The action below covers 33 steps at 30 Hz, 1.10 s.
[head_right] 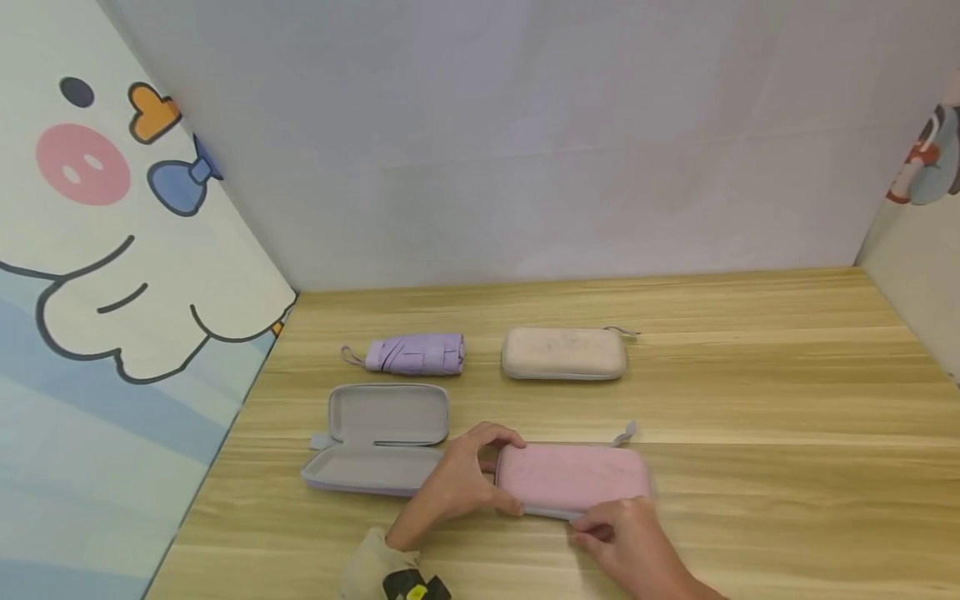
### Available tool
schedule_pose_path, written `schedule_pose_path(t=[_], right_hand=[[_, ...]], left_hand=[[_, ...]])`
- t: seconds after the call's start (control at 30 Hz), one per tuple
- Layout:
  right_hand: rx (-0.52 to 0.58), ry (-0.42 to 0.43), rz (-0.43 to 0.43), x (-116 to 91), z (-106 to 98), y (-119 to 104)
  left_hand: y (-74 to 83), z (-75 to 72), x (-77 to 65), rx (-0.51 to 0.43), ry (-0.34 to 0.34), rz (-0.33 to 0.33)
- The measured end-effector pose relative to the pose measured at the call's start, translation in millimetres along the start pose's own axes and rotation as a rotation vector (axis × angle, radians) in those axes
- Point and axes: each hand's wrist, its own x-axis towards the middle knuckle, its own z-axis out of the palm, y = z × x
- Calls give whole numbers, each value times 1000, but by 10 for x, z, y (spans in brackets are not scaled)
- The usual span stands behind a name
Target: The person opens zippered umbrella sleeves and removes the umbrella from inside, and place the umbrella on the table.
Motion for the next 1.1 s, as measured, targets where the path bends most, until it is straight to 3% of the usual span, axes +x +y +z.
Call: schedule_pose_path(t=[0.57,1.1], right_hand=[[-8,6,-68,78,129,-27],[-35,15,-50,136,243,-89]], left_hand=[[-9,6,-8,-22,0,15],[-6,3,-22,-27,3,13]])
